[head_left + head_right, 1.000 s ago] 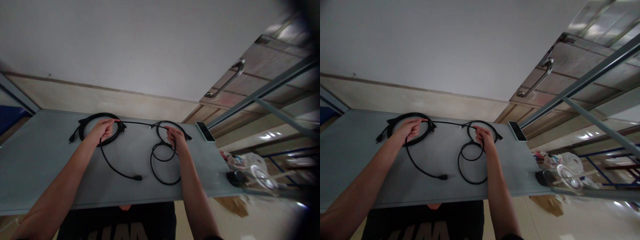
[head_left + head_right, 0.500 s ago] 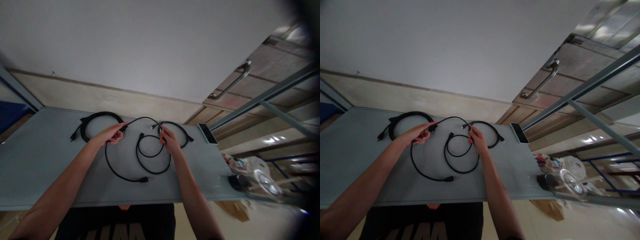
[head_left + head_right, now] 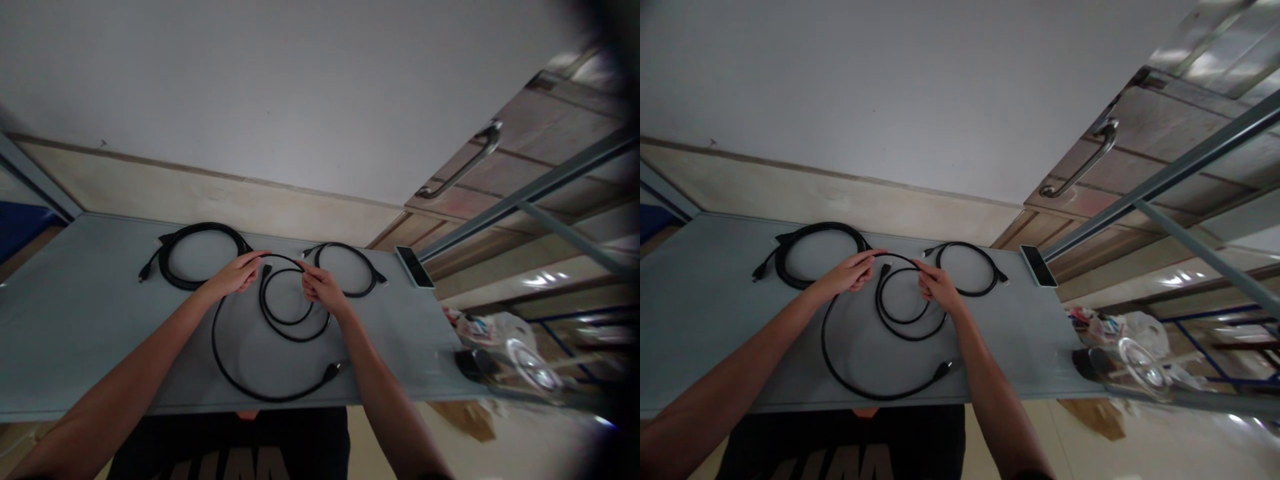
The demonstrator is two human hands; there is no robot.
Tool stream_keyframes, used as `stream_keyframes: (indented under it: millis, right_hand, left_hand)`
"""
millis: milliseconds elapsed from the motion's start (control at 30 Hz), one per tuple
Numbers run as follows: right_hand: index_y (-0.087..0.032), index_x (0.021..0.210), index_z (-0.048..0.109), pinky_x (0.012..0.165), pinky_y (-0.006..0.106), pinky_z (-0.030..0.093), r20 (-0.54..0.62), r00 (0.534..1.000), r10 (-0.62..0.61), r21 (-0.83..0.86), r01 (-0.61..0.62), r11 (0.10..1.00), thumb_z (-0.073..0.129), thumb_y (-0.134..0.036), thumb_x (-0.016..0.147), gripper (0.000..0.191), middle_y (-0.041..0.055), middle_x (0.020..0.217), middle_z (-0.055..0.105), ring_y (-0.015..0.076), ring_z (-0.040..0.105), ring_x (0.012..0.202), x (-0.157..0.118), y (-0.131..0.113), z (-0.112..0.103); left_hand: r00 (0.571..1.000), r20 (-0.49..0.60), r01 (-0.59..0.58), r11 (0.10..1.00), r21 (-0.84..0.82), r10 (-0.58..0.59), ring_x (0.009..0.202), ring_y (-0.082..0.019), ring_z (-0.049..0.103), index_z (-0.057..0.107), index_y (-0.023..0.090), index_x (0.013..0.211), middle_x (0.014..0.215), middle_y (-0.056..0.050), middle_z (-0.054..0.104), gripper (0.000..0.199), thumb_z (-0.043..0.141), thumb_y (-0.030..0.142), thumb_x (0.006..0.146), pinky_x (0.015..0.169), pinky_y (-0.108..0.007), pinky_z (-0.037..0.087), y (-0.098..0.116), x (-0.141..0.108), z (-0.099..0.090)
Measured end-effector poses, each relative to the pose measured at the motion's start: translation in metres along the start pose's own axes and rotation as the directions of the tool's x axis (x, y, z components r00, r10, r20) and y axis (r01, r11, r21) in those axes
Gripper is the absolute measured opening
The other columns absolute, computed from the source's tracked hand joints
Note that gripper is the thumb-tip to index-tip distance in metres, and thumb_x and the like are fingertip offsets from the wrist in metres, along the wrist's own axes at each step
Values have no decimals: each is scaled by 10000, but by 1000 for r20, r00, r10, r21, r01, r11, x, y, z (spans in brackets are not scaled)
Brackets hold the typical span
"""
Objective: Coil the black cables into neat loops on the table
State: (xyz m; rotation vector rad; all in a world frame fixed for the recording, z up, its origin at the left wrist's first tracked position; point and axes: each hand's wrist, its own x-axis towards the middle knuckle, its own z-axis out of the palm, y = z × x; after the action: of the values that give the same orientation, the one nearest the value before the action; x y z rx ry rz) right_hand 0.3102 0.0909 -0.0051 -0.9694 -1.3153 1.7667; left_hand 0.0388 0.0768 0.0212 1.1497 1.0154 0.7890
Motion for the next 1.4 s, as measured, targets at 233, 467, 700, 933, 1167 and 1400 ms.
stream_keyframes:
  millis: [233,467,700,933,1167,1400]
  right_hand:
    - [-224,1332,620,443,217,155,10,1000,-15,21,15,1000,665,-382,869,491,-80,627,245,66,183,493,-1,-4,-6]
    - [-164,1228,674,461,240,138,-113,989,-92,26,96,995,731,-326,793,468,-91,586,236,66,183,491,-7,-21,-34]
    - [-185,1196,692,451,231,129,-215,966,-143,51,157,986,735,-288,766,444,-80,595,286,63,180,487,-12,-29,-62]
    - [-161,1074,711,408,223,150,-381,901,-209,56,248,967,696,-264,732,358,-67,600,316,70,197,473,-6,-26,-67]
    - [-204,1105,658,434,215,267,-268,962,-51,232,115,966,671,-256,756,353,-53,644,427,67,275,472,9,-7,-25]
    - [-197,1261,624,489,235,343,-76,996,38,138,-27,990,678,-260,807,462,-38,673,530,65,362,483,-2,-11,-17]
  left_hand:
    - [998,19,-55,989,139,53,417,-73,253,534,156,1404,542,81,308,576,494,506,948,393,-188,224,3,-1,-4]
    - [963,247,72,987,144,-106,367,-68,204,564,138,1364,489,104,278,561,573,471,913,358,-193,187,12,-11,-18]
    - [978,124,163,986,45,-168,371,-52,158,564,148,1309,513,113,238,488,583,436,915,357,-181,114,24,-19,-48]
    - [947,237,218,975,26,-218,387,-60,163,561,185,1273,532,105,256,467,582,474,907,362,-180,131,18,-18,-42]
    - [988,59,136,989,65,-139,456,-77,311,371,225,1470,634,76,348,633,499,541,937,421,-187,272,11,-11,-18]
    - [994,-84,-52,986,156,66,500,-84,381,296,255,1545,721,28,451,669,485,503,954,439,-194,327,11,-6,-22]
